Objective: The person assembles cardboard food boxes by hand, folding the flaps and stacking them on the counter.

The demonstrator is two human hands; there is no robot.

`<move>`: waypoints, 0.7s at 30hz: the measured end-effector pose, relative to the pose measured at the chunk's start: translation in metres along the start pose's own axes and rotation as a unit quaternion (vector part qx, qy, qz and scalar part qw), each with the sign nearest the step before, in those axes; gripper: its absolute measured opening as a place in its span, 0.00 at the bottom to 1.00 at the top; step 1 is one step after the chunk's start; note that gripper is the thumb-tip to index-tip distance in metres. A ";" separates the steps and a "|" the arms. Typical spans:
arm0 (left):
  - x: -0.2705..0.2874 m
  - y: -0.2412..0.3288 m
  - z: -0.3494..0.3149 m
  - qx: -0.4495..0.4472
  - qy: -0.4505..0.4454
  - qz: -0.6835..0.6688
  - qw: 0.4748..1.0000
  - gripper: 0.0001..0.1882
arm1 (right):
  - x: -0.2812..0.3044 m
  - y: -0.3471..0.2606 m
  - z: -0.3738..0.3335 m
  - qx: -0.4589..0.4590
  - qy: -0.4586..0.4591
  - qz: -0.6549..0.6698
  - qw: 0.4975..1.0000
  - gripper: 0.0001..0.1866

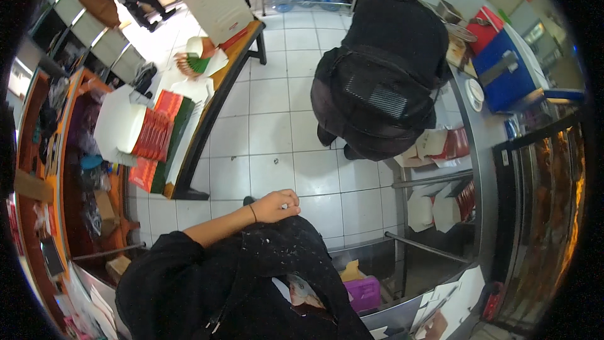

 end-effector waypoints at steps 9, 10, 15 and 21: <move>-0.020 0.001 0.002 0.012 -0.110 -0.015 0.994 0.08 | 0.027 -0.012 0.003 0.074 0.021 0.029 0.997 0.20; -0.025 0.002 0.000 0.028 -0.131 -0.018 0.991 0.06 | 0.027 -0.022 -0.012 0.110 0.051 -0.013 0.993 0.20; -0.035 -0.010 -0.007 0.047 -0.172 -0.026 0.984 0.07 | 0.095 -0.094 -0.074 0.196 0.372 -0.306 0.854 0.17; -0.021 -0.026 -0.015 0.158 -0.175 -0.009 0.972 0.13 | 0.088 -0.233 -0.271 0.324 0.372 -0.021 0.870 0.19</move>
Point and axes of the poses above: each hand's wrist, its own z-axis towards the middle knuckle, its own x-axis out of the back of the hand, y = z × x, the point moved 10 cm from there along z, towards the middle knuckle, and after that the axes turned 15 degrees about -z, right-handed, at the moved point
